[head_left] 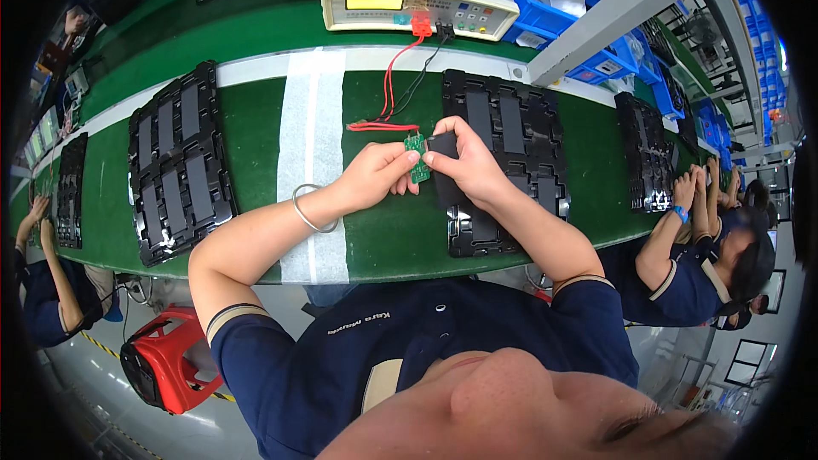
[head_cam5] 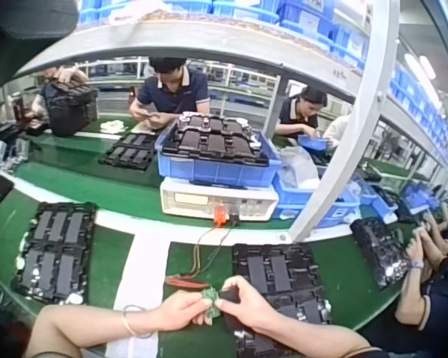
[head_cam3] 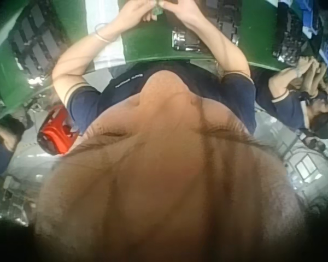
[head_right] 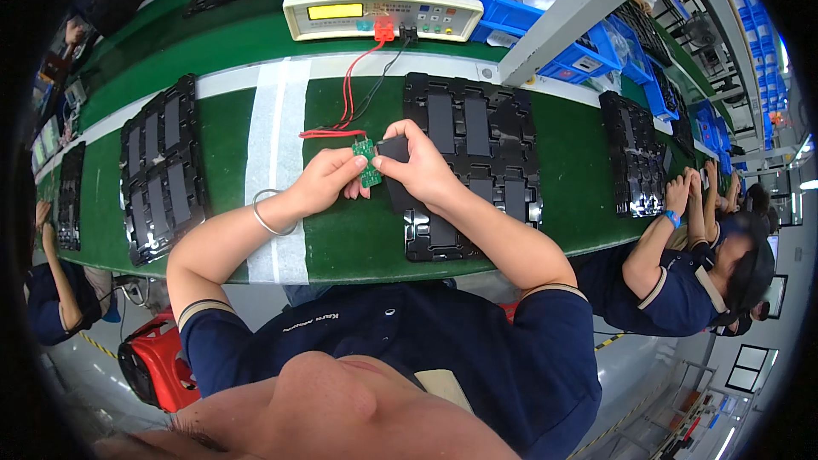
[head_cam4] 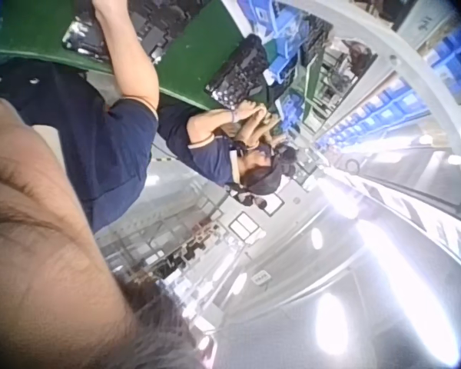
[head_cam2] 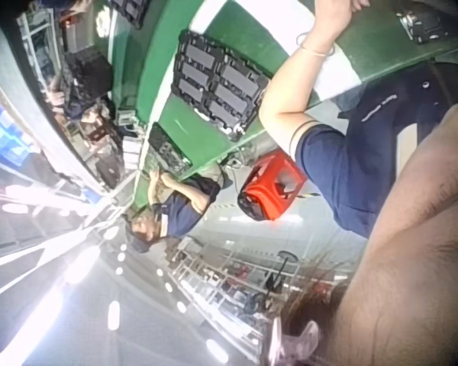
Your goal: Inspecting and assembling small electronic components including a printed circuit board module onto a black plastic base casing.
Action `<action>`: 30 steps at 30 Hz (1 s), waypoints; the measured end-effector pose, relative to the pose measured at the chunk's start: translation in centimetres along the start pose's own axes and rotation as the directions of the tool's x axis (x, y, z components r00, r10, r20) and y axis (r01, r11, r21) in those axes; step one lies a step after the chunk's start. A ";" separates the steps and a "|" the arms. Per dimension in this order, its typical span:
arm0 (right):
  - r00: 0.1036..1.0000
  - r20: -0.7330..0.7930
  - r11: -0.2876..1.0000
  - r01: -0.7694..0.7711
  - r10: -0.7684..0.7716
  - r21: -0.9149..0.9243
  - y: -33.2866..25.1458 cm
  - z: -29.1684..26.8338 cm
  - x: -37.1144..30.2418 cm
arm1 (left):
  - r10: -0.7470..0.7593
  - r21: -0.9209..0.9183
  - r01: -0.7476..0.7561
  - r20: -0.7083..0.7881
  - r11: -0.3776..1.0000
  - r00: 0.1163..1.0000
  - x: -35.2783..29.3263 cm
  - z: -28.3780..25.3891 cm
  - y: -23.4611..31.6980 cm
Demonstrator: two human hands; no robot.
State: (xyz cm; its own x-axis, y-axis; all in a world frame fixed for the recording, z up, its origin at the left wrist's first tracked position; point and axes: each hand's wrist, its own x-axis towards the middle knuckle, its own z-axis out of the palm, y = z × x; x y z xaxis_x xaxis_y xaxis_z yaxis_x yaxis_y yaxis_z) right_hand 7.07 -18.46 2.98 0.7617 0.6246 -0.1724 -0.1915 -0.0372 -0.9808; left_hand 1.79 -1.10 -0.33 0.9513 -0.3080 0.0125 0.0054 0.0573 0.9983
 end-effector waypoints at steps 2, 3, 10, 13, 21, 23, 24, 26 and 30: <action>0.996 -0.018 0.995 0.084 -0.085 -0.048 1.1 -0.1 0.2 | -0.037 -0.024 0.037 0.003 0.999 0.999 -0.3 0.0 -0.1; 0.991 -0.024 0.989 0.131 -0.133 -0.075 1.3 -0.2 0.4 | -0.050 -0.033 0.050 0.004 0.998 0.999 -0.3 -0.1 0.0; 0.998 0.064 1.000 0.010 -0.011 0.005 0.4 0.3 0.1 | -0.020 0.029 0.018 0.042 0.999 0.999 -0.9 -0.5 0.2; 0.997 0.070 0.999 -0.027 0.028 -0.020 0.6 -0.1 -0.1 | -0.038 0.009 0.038 0.034 0.999 0.999 -1.1 -0.2 0.3; 0.994 0.096 0.999 -0.049 0.049 0.000 0.0 -0.3 0.3 | 0.007 0.045 -0.009 0.049 0.999 0.999 -0.7 -0.2 0.2; 0.997 0.076 0.999 -0.021 0.023 -0.035 0.5 -0.5 0.5 | 0.008 0.050 -0.010 0.040 0.999 0.999 -0.5 -0.3 0.1; 0.997 0.075 0.999 -0.003 0.006 -0.039 0.3 -0.4 0.5 | 0.016 0.050 -0.018 0.033 0.999 0.999 -0.4 -0.3 -0.2; 0.998 0.056 0.995 0.027 -0.022 -0.092 0.2 -0.3 0.7 | 0.032 0.045 -0.032 0.015 0.998 0.999 -0.2 -0.3 -0.3; 0.997 0.054 0.998 -0.052 0.054 -0.040 0.3 -0.6 0.8 | -0.005 0.044 0.004 0.022 0.999 1.000 -0.1 -0.1 -0.1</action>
State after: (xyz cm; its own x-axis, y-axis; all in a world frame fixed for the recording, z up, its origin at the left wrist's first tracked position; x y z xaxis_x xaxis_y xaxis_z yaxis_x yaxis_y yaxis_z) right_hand 7.95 -18.46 2.49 0.7154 0.6632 -0.2201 -0.2057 -0.1012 -0.9734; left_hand 1.77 -0.94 -0.42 0.9442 -0.3292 0.0088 -0.0044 0.0139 0.9999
